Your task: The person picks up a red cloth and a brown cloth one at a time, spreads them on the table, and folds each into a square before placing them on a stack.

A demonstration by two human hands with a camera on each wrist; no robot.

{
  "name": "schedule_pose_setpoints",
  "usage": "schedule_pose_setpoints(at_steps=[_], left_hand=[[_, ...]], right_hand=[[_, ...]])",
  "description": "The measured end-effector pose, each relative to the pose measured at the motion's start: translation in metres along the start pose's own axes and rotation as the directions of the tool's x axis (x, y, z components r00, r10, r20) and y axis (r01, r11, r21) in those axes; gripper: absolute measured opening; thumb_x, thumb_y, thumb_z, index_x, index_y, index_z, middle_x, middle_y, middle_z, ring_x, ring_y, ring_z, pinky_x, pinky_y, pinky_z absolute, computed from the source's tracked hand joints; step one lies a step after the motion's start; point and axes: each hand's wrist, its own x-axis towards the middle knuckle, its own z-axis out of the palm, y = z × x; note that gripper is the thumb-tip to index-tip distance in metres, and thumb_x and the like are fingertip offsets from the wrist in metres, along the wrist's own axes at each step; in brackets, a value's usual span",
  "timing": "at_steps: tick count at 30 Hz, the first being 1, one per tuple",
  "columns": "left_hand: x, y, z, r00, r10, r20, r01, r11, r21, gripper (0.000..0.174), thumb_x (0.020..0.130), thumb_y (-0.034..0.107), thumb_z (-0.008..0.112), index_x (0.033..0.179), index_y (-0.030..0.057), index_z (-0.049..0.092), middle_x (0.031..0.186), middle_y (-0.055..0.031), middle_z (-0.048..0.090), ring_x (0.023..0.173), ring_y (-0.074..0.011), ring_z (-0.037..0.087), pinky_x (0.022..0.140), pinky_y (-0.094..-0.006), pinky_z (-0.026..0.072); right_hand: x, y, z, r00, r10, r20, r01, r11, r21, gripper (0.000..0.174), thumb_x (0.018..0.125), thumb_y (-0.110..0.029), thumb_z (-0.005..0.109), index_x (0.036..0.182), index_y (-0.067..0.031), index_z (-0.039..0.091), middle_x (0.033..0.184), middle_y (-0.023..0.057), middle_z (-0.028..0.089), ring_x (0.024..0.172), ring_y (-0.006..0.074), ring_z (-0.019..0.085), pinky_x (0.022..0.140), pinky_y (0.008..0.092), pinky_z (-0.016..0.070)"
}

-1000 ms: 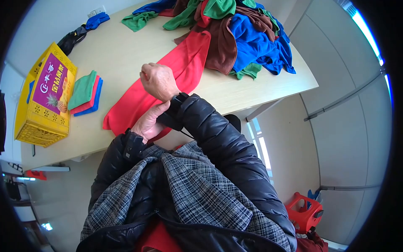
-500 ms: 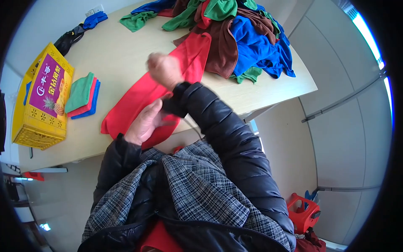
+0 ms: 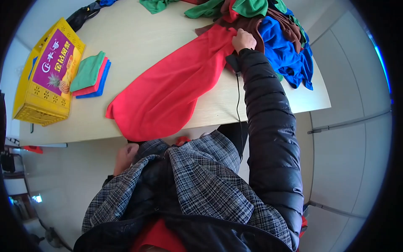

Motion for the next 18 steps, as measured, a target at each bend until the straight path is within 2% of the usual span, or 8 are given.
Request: schedule_pose_setpoints(at_steps=[1, 2, 5, 10, 13, 14, 16, 18], left_hand=[[0.009, -0.01, 0.006, 0.986, -0.071, 0.151, 0.12, 0.931, -0.344, 0.029, 0.096, 0.024, 0.068, 0.116, 0.0042, 0.066, 0.11, -0.0098, 0.071, 0.097, -0.0229, 0.069, 0.082, -0.0352, 0.0539], [0.012, -0.02, 0.011, 0.987, -0.068, 0.147, 0.115, 0.933, -0.342, 0.029, 0.096, 0.024, 0.068, 0.116, 0.0042, 0.066, 0.11, -0.0098, 0.071, 0.097, -0.0229, 0.069, 0.082, -0.0352, 0.0539], [0.015, -0.002, 0.027, 0.969, 0.042, 0.243, 0.199, 0.449, -0.871, 0.033, 0.097, 0.021, 0.063, 0.126, 0.0054, 0.061, 0.122, -0.0112, 0.068, 0.11, -0.0266, 0.066, 0.092, -0.04, 0.0538], [0.006, 0.022, 0.018, 0.948, 0.166, 0.272, 0.212, 0.31, -0.927, 0.036, 0.098, 0.016, 0.058, 0.132, 0.0042, 0.056, 0.131, -0.0136, 0.063, 0.12, -0.0276, 0.062, 0.1, -0.0451, 0.0516], [-0.016, 0.054, 0.005, 0.93, 0.249, 0.269, 0.275, 0.011, -0.961, 0.039, 0.102, 0.015, 0.052, 0.139, 0.0023, 0.048, 0.137, -0.0171, 0.06, 0.124, -0.032, 0.06, 0.102, -0.0464, 0.0506], [-0.017, 0.055, 0.002, 0.929, 0.251, 0.273, 0.279, 0.012, -0.96, 0.039, 0.102, 0.015, 0.052, 0.139, 0.0023, 0.048, 0.137, -0.0171, 0.06, 0.124, -0.032, 0.06, 0.102, -0.0464, 0.0506], [-0.017, 0.053, -0.007, 0.956, 0.185, 0.229, 0.231, 0.01, -0.973, 0.041, 0.102, 0.02, 0.054, 0.139, 0.0034, 0.048, 0.138, -0.0155, 0.059, 0.122, -0.03, 0.061, 0.101, -0.0462, 0.0522], [-0.022, 0.057, -0.013, 0.968, 0.147, 0.202, 0.203, 0.008, -0.979, 0.042, 0.102, 0.023, 0.055, 0.139, 0.004, 0.048, 0.139, -0.0147, 0.059, 0.121, -0.029, 0.062, 0.1, -0.0462, 0.053]], right_hand=[[0.003, -0.001, 0.003, 0.998, 0.057, 0.034, -0.057, 0.998, 0.008, 0.037, 0.08, -0.034, 0.072, 0.101, -0.0041, 0.067, 0.104, 0.0196, 0.072, 0.098, 0.0373, 0.069, 0.082, 0.0458, 0.0563], [0.004, -0.001, 0.006, 0.998, 0.058, 0.03, -0.058, 0.998, 0.012, 0.037, 0.08, -0.034, 0.072, 0.101, -0.0041, 0.067, 0.104, 0.0196, 0.072, 0.098, 0.0373, 0.069, 0.082, 0.0458, 0.0563], [0.005, 0.013, 0.009, 0.989, 0.136, -0.063, -0.12, 0.971, 0.208, 0.036, 0.082, -0.032, 0.071, 0.107, -0.0063, 0.07, 0.092, 0.0188, 0.073, 0.093, 0.037, 0.07, 0.079, 0.0459, 0.0549], [0.017, 0.057, 0.004, 0.979, 0.205, -0.022, -0.144, 0.756, 0.638, 0.028, 0.086, -0.027, 0.068, 0.103, -0.0052, 0.071, 0.099, 0.0169, 0.074, 0.096, 0.0311, 0.072, 0.081, 0.0423, 0.056], [0.001, 0.099, 0.009, 0.968, 0.027, 0.251, -0.249, -0.057, 0.967, 0.027, 0.095, -0.026, 0.063, 0.106, -0.0024, 0.071, 0.099, 0.0138, 0.075, 0.094, 0.0284, 0.071, 0.083, 0.0424, 0.0564], [-0.004, 0.099, -0.001, 0.968, 0.03, 0.251, -0.249, -0.056, 0.967, 0.027, 0.095, -0.026, 0.063, 0.106, -0.0024, 0.071, 0.099, 0.0138, 0.075, 0.094, 0.0284, 0.071, 0.083, 0.0424, 0.0564], [-0.047, 0.061, -0.068, 0.741, 0.168, 0.651, -0.503, -0.504, 0.702, 0.025, 0.098, -0.026, 0.063, 0.1, -0.0014, 0.07, 0.089, 0.0103, 0.075, 0.077, 0.0288, 0.07, 0.075, 0.0427, 0.0595], [-0.086, 0.059, -0.082, 0.723, 0.216, 0.656, -0.499, -0.495, 0.712, 0.024, 0.098, -0.025, 0.064, 0.1, -0.0019, 0.069, 0.088, 0.0092, 0.074, 0.075, 0.0271, 0.069, 0.075, 0.042, 0.0599]])
